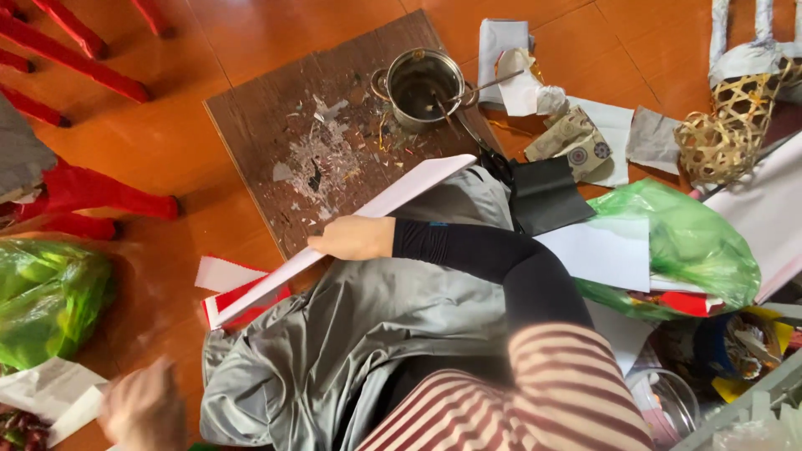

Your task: The recorder is using scissors to cut strips of paper and prepare them for a paper craft project.

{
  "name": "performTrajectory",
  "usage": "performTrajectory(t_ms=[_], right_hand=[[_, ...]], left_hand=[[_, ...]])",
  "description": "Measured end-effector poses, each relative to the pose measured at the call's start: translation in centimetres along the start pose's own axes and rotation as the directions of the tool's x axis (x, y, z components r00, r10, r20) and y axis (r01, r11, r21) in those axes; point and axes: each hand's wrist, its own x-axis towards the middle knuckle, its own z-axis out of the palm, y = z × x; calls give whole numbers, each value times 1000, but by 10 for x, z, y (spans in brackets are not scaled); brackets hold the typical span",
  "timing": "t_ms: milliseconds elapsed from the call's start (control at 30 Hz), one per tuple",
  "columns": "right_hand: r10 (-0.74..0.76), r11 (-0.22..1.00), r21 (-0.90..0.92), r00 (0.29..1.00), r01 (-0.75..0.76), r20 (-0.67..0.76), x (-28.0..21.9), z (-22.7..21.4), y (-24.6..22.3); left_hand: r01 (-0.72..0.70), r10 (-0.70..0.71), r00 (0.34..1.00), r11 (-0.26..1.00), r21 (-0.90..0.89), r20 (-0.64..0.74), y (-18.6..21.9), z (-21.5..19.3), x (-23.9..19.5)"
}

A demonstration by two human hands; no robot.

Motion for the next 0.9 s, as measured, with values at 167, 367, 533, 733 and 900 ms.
performTrajectory(t_ms=[167, 367, 533, 733, 900], right_hand=[[9, 997, -80, 999, -13, -49, 8, 22, -44], [-110, 970, -233, 981, 71, -160, 0, 10, -106], [-63, 951, -310, 971, -12, -229, -51, 13, -58], [244, 869, -357, 924, -343, -294, -151, -85, 10], [47, 951, 282, 843, 127, -536, -179, -112, 32]], left_hand=[[-242, 1, 889, 849, -469, -457, 57, -106, 6], [-354, 206, 928, 748, -562, -310, 123, -110, 30], [-353, 377, 923, 742, -570, -81, 93, -105, 21], [-207, 276, 961, 786, -583, 30, 36, -107, 4], [-54, 178, 978, 727, -685, 111, 6, -103, 3]])
